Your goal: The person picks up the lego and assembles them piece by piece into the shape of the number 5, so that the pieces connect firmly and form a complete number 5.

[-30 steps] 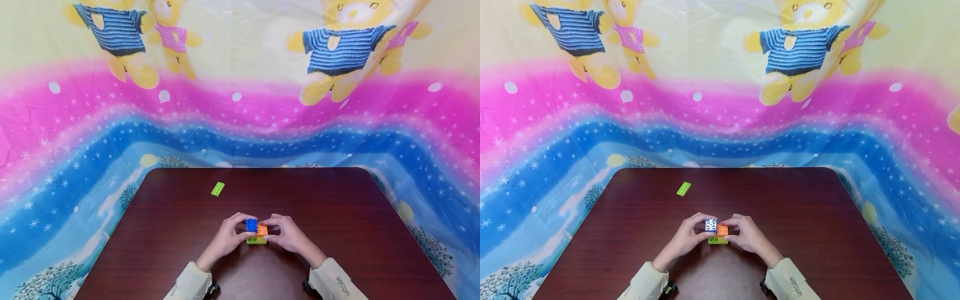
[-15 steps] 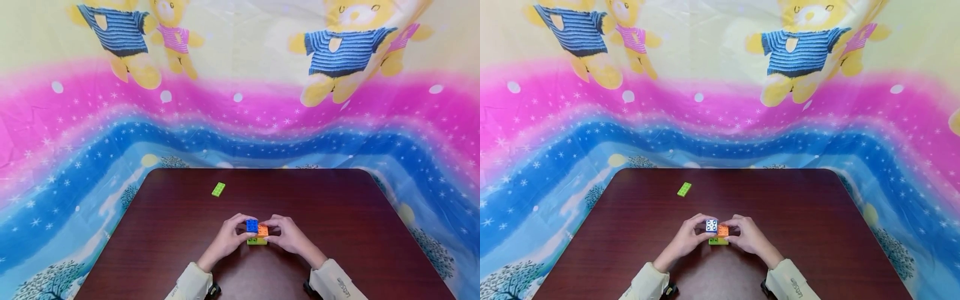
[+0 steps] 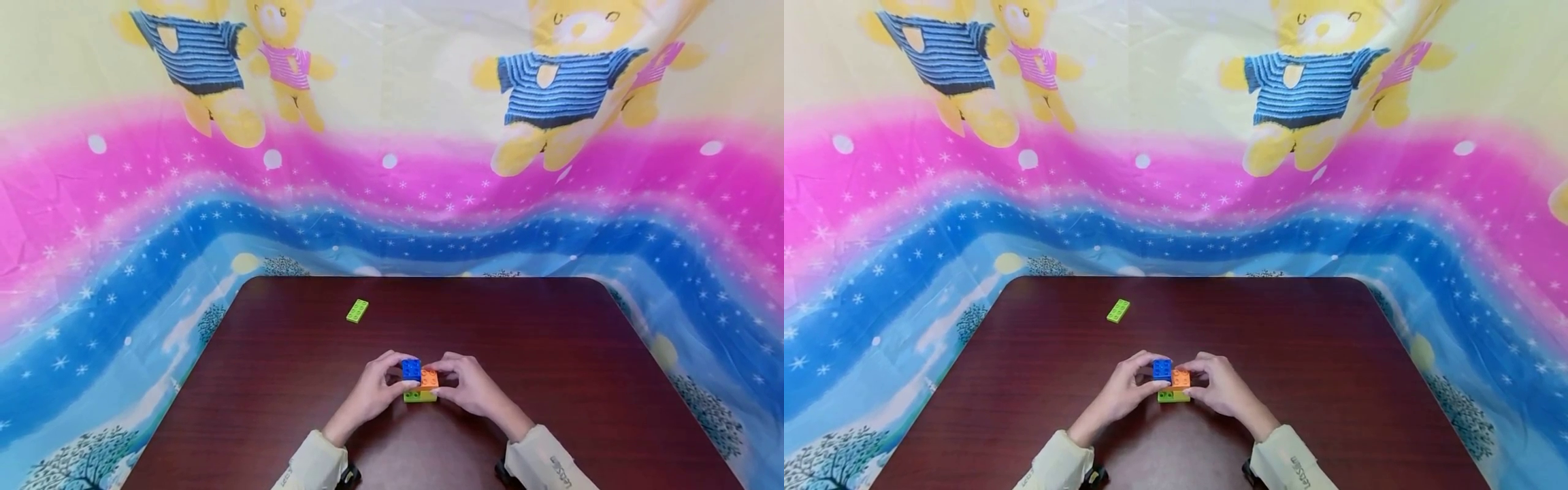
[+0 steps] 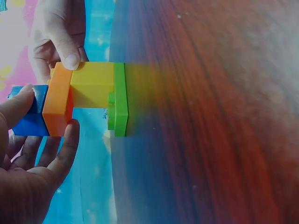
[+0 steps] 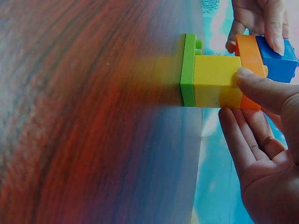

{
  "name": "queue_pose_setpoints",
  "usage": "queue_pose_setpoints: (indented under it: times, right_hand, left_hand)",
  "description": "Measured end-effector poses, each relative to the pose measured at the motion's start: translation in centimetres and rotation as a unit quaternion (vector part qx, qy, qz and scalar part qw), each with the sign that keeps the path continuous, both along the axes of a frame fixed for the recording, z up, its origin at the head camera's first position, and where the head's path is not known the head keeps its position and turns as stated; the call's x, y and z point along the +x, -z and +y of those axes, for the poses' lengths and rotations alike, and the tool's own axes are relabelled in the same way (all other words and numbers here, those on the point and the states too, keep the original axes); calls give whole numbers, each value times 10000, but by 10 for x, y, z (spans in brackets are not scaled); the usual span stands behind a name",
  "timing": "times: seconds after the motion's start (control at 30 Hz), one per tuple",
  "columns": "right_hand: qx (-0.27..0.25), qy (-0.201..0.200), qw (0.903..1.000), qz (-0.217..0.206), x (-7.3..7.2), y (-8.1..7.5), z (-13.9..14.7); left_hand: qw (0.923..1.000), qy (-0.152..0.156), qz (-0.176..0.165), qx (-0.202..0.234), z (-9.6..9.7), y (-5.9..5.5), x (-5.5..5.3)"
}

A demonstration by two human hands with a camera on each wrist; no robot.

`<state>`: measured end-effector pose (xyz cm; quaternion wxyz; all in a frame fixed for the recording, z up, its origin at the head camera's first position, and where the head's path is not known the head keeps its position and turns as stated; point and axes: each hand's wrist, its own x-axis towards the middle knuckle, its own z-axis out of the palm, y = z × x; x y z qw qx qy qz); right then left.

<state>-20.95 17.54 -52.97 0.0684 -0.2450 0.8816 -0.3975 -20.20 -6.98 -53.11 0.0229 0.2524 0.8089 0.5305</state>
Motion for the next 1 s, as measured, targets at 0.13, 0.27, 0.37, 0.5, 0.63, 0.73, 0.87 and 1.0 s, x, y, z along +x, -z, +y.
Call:
queue_pose_setpoints:
  times: [0.13, 0.27, 0.37, 0.5, 0.63, 0.73, 0.87, 1.0]
  right_hand:
    - [-61, -16, 10000, 75, -1, 2, -1]
    - [-89, -60, 9999, 115, -2, 3, -2]
    - [-65, -59, 9999, 125, -2, 3, -2]
    - [-43, -22, 9999, 125, 0, 3, -1]
    - [-91, -65, 9999, 86, 0, 3, -1]
    - [-92, -87, 9999, 53, 0, 3, -1]
    - [-86, -41, 10000, 27, 0, 2, -1]
    - [-98, -15, 9999, 35, 0, 2, 0]
  left_hand:
    - [9999, 72, 53, -72, -1, -2, -1]
    - [9998, 53, -22, -170, -3, -3, -1]
    - [9998, 52, -6, -194, -3, -2, -2]
    - [9998, 43, 77, -180, -2, 2, -1]
    - [9998, -10, 73, -170, -1, 4, 0]
    - [9999, -40, 11, -162, -2, 4, 0]
    - [9999, -32, -82, -134, -1, 3, -1]
    - [9998, -35, -133, -114, -1, 3, -2]
